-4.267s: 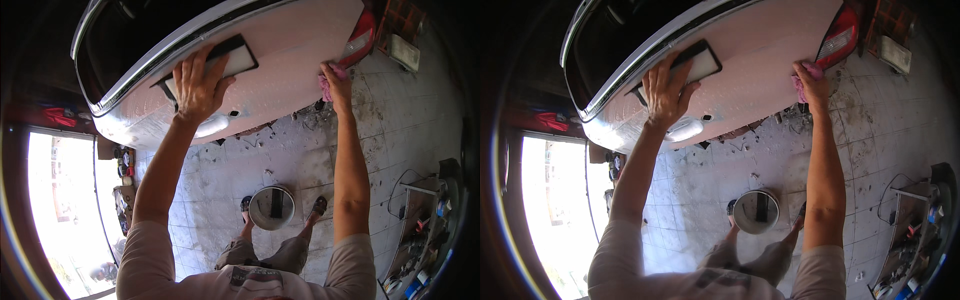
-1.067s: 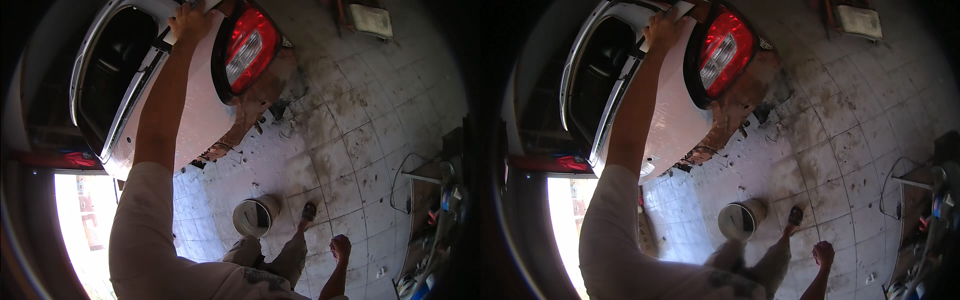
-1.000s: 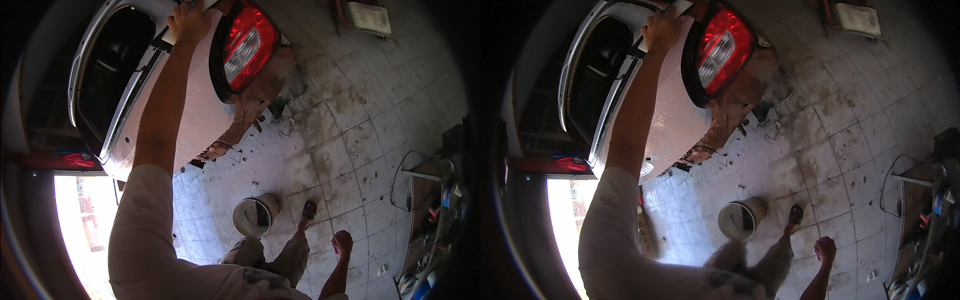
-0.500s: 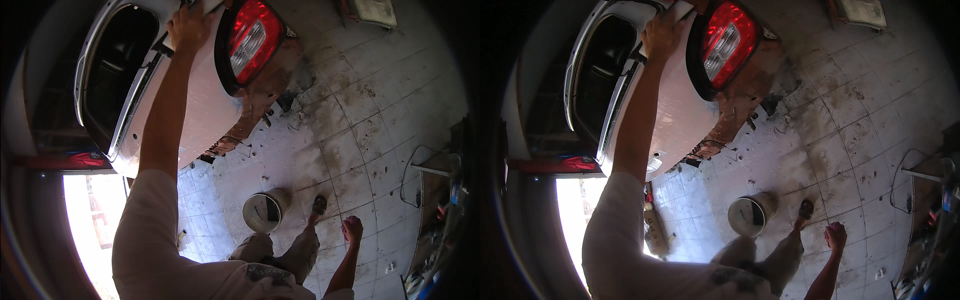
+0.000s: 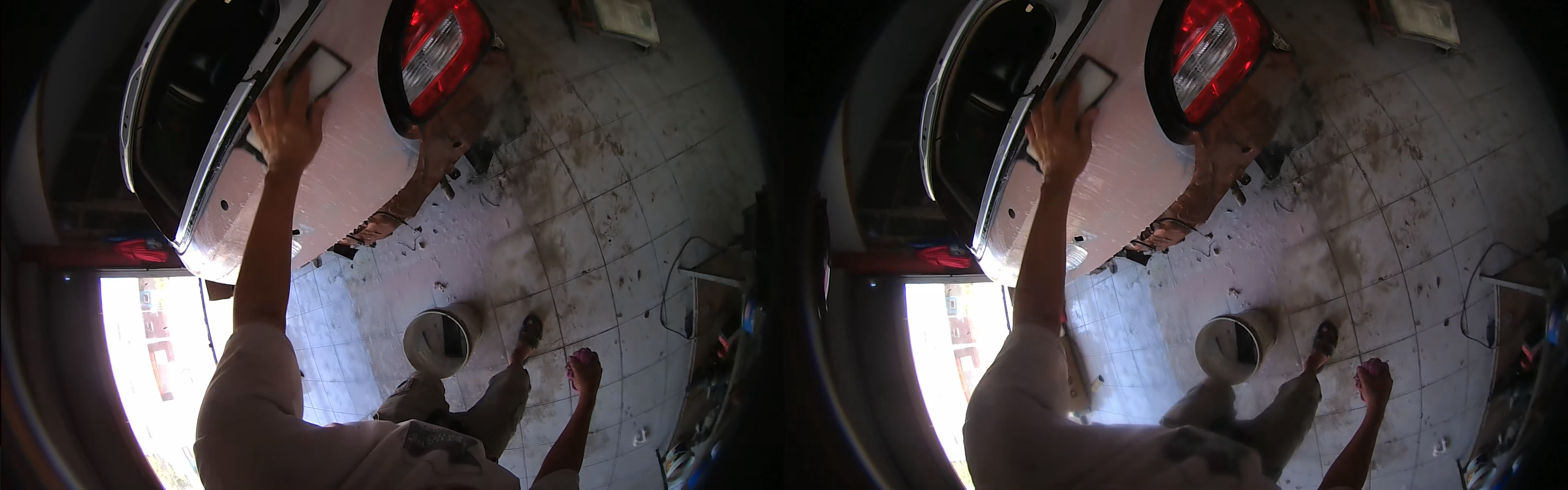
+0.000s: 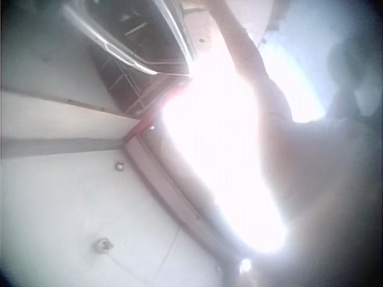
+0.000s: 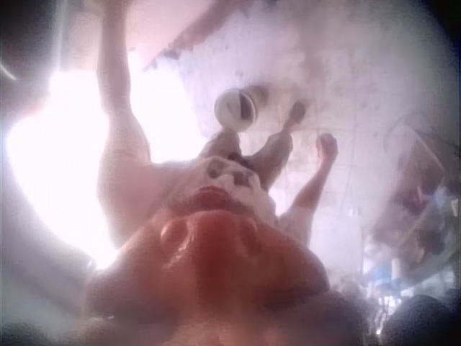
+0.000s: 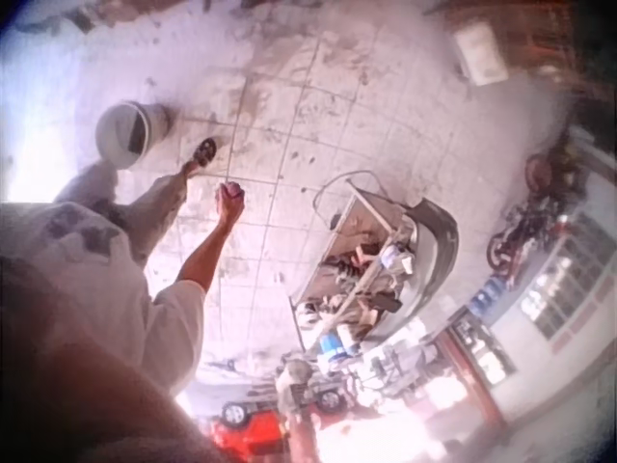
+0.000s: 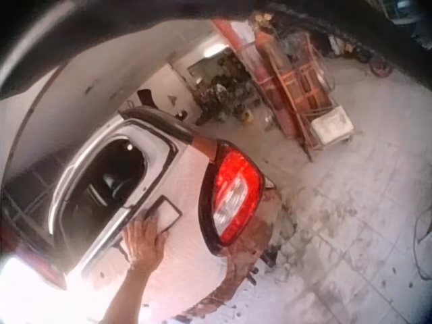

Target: The person sands the rear trunk lid of a white car using a sanding block and a pink cloth. They repeatedly sand the surface and wipe it with the cloth, occasionally dipping the cloth into a bucket of water.

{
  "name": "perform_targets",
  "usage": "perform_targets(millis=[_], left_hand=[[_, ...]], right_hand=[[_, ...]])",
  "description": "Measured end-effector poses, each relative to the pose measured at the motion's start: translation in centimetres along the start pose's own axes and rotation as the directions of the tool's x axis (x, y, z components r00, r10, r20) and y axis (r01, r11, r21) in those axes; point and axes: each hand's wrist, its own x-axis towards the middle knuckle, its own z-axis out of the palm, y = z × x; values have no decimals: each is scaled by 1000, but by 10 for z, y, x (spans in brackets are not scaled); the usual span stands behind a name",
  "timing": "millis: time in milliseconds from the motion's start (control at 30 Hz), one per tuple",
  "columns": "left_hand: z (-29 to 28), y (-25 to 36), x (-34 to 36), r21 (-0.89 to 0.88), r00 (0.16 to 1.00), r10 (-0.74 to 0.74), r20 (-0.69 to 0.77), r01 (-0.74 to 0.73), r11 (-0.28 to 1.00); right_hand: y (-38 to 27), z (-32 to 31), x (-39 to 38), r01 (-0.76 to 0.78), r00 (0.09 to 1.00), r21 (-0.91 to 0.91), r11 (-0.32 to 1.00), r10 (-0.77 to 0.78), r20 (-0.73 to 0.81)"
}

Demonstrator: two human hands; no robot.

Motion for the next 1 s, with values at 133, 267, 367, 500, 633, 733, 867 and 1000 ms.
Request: perform_targets(millis=[133, 267, 367, 500, 633, 733, 867, 1000], left_hand=[[-28, -34, -88, 37, 999, 48, -1, -48, 998], [-15, -61, 17, -84, 999, 51, -1, -51, 995], [-19, -56, -18, -106, 998, 53, -24, -55, 993], [-42, -70, -142, -57, 999, 23, -37, -25, 998], [-45, -96, -104, -131, 998, 49, 41, -43, 990], [-17, -109, -39, -139, 985, 139, -99, -152, 979], [-41, -108, -120, -94, 994, 79, -80, -87, 992], [-59, -147, -226, -93, 1000, -3, 20, 4, 996]], right_hand=[[-31, 31, -29, 20, 998, -54, 998, -17, 59], [-68, 75, -46, 229, 969, -178, 957, -207, 137], [-50, 108, -35, 508, 861, -276, 816, -480, 167], [-57, 149, -51, 348, 916, -74, 935, -322, 240], [-111, 181, -78, 489, 844, -123, 864, -433, 316], [-95, 208, -58, 689, 719, -261, 676, -591, 366], [-119, 233, -65, 510, 820, -156, 846, -423, 385], [-96, 236, -56, 607, 784, -298, 737, -492, 379]])
